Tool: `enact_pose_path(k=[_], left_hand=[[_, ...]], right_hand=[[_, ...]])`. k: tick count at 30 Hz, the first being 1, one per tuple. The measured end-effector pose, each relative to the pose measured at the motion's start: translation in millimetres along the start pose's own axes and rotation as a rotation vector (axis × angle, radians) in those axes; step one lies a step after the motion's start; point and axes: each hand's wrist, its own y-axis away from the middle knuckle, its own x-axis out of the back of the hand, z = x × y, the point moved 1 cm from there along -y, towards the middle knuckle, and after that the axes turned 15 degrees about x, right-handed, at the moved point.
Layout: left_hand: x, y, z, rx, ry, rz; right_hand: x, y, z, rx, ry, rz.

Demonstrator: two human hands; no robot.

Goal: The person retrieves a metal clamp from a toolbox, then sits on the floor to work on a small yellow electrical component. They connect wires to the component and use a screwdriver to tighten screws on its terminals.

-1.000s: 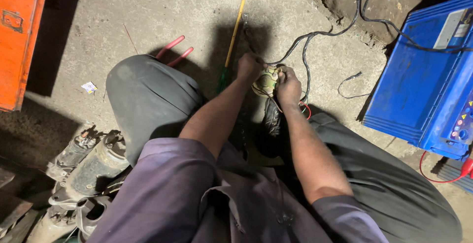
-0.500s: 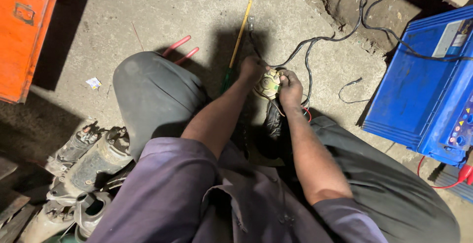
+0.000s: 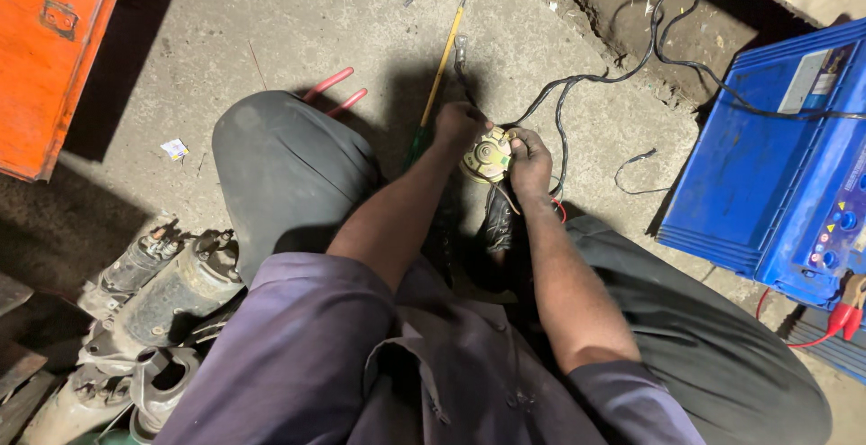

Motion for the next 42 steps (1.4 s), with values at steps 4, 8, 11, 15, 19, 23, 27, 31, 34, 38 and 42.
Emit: enact_pose_path(k=[4, 8, 11, 15, 19, 23, 27, 31, 34, 38, 42], left_hand=[[-3.3, -5.9, -5.1, -0.023, -0.062, 0.047], [-5.9, -11.5, -10.0, 0.042, -0.073, 0.050], [-6.6, -13.8, -13.2, 0.051, -0.091, 0.049], [-7.0, -14.7, -15.2, 0.009, -0.082, 0.049], [-7.0, -13.7, -13.8, 0.007, -0.090, 0.057], [-4.3, -11.6, -12.5, -0.005, -0.056, 0.013], [-2.3, -10.9, -14.9, 0.046, 0.056, -0.049], [-4.0, -12.3, -18.1, 0.066, 0.032, -0.043], [-5.5, -13.2, -19.1, 0.057, -0.056, 0.002], [-5.7, -13.5, -19.9, 0.123, -0.073, -0.023], [-4.9, -13.2, -18.4, 0.086, -0.072, 0.032]], right_hand=[[0.2, -0.6, 4.6, 0.013, -0.014, 0.004], [-0.5, -1.9, 8.6, 0.012, -0.034, 0.010], [-0.6, -2.1, 10.3, 0.026, -0.038, 0.007], [0.1, -1.2, 9.6, 0.053, -0.043, -0.003], [0.5, -1.2, 8.1, 0.066, -0.045, 0.000], [-1.1, -1.4, 9.2, -0.017, -0.046, -0.003], [-2.2, -1.6, 11.2, 0.006, -0.080, -0.002], [-1.8, -1.0, 13.8, 0.000, -0.073, -0.005], [-1.1, -0.9, 14.6, 0.010, -0.040, -0.009], [-1.4, -1.6, 15.8, 0.011, -0.050, -0.017], [-1.9, -2.9, 17.0, -0.001, -0.074, -0.008]])
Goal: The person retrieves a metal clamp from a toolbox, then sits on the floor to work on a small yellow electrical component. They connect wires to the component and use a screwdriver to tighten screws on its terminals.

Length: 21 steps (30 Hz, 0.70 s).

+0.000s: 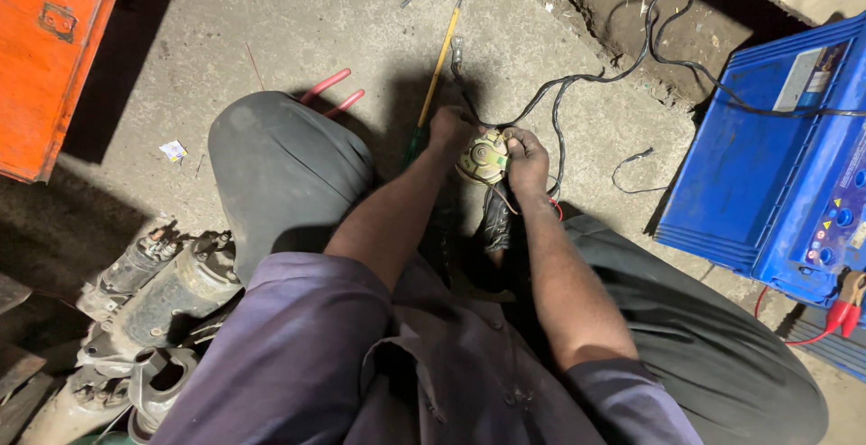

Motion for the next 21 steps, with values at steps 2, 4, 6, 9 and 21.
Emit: enact_pose_path(k=[2, 4, 6, 9, 21], left_hand=[[0.0, -0.1, 0.5, 0.050, 0.042, -0.017], [0.3, -0.1, 2.2, 0.005, 0.006, -0.008], [0.9, 0.4, 3.5, 0.006, 0.029, -0.026], [1.6, 1.7, 4.0, 0.073, 0.124, -0.084], [-0.2, 0.8, 0.0, -0.062, -0.044, 0.036]], right_hand=[[-0.3, -0.3, -0.7, -0.001, -0.025, 0.002], [-0.4, -0.2, -2.1, -0.007, -0.039, 0.002], [-0.2, 0.5, -4.3, -0.042, -0.004, 0.001], [0.2, 1.6, -6.2, -0.108, -0.012, 0.011], [-1.5, -0.6, 1.1, -0.076, -0.067, 0.016]])
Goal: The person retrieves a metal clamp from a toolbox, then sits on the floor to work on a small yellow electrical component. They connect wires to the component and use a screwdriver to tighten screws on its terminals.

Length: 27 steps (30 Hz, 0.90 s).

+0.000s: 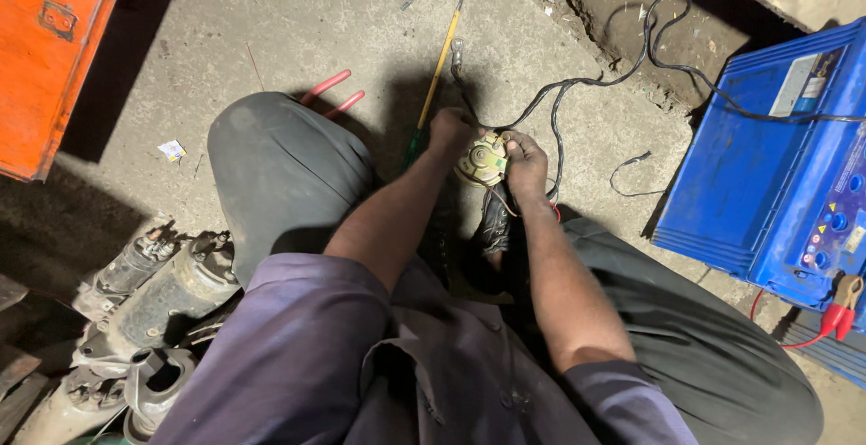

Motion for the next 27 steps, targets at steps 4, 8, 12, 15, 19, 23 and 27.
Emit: enact_pose_path(k=[4, 8, 12, 15, 19, 23, 27], left_hand=[[1.7, 2.4, 1.5, 0.031, 0.024, -0.025], [4.3, 4.5, 4.1, 0.023, 0.053, -0.046], [4.0, 1.3, 2.2, 0.104, 0.160, -0.116], [2.3, -1.1, 0.1, 0.022, 0.141, -0.088], [0.5, -0.6, -1.7, -0.051, 0.023, -0.001], [0.6, 0.0, -2.2, 0.092, 0.069, -0.099], [2.0, 0.2, -0.1, 0.026, 0.012, -0.035]], right_hand=[[0.1, 0.6, -2.1, -0.032, 0.006, 0.000], [-0.1, 0.1, -2.0, -0.009, 0.012, -0.012], [-0.5, -0.7, -0.6, -0.004, -0.015, -0.010], [-0.4, -0.8, -1.3, 0.007, -0.029, -0.018], [0.7, 0.6, -4.1, -0.097, 0.003, 0.003], [0.5, 0.9, -6.1, -0.101, 0.004, -0.005], [0.5, 0.7, -3.1, -0.080, -0.035, -0.007]])
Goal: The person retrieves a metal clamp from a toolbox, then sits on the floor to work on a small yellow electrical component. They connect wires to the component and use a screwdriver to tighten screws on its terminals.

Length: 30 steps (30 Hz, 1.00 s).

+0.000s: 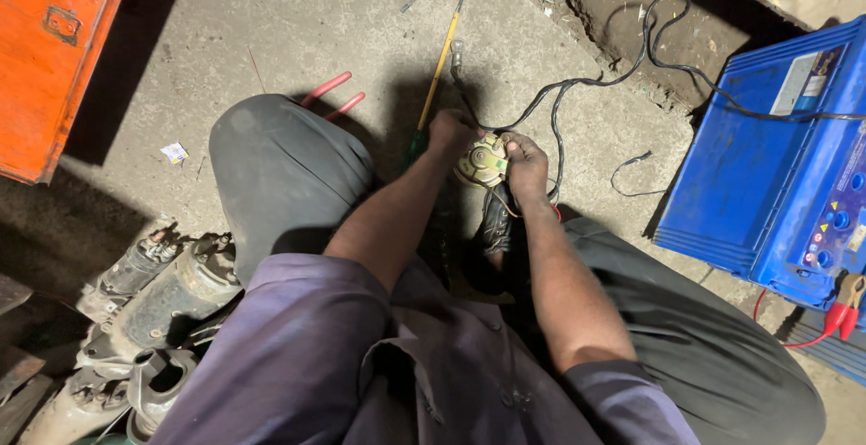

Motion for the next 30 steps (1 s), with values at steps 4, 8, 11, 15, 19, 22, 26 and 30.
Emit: enact_pose_path(k=[4, 8, 11, 15, 19, 22, 26, 30], left_hand=[[-1.6, -0.7, -1.6, 0.011, 0.012, 0.005], [-3.8, -1.3, -3.7, -0.016, 0.003, 0.009], [-4.6, -1.5, -4.6, 0.006, 0.037, 0.004], [-5.0, -0.9, -4.6, -0.039, 0.042, 0.017], [-5.2, 0.2, -5.0, -0.061, 0.043, 0.002], [-4.6, -0.8, -5.1, -0.009, 0.069, -0.020], [-5.1, -2.3, -5.3, -0.013, 0.075, -0.037], [-6.1, -3.6, -6.5, -0.010, 0.061, -0.032]], right_hand=[[0.7, -0.3, 4.3, -0.002, -0.059, 0.005], [1.5, 0.2, 5.9, 0.011, -0.034, -0.002], [2.2, 0.9, 5.9, -0.001, -0.024, -0.003], [2.7, 1.4, 4.9, 0.008, -0.025, -0.006], [2.6, 1.5, 2.8, -0.034, 0.017, -0.004], [1.7, 0.4, 1.1, -0.079, 0.032, -0.003], [1.7, -0.2, 1.2, -0.055, 0.059, -0.012], [1.8, -0.5, 3.9, -0.022, 0.034, -0.020]])
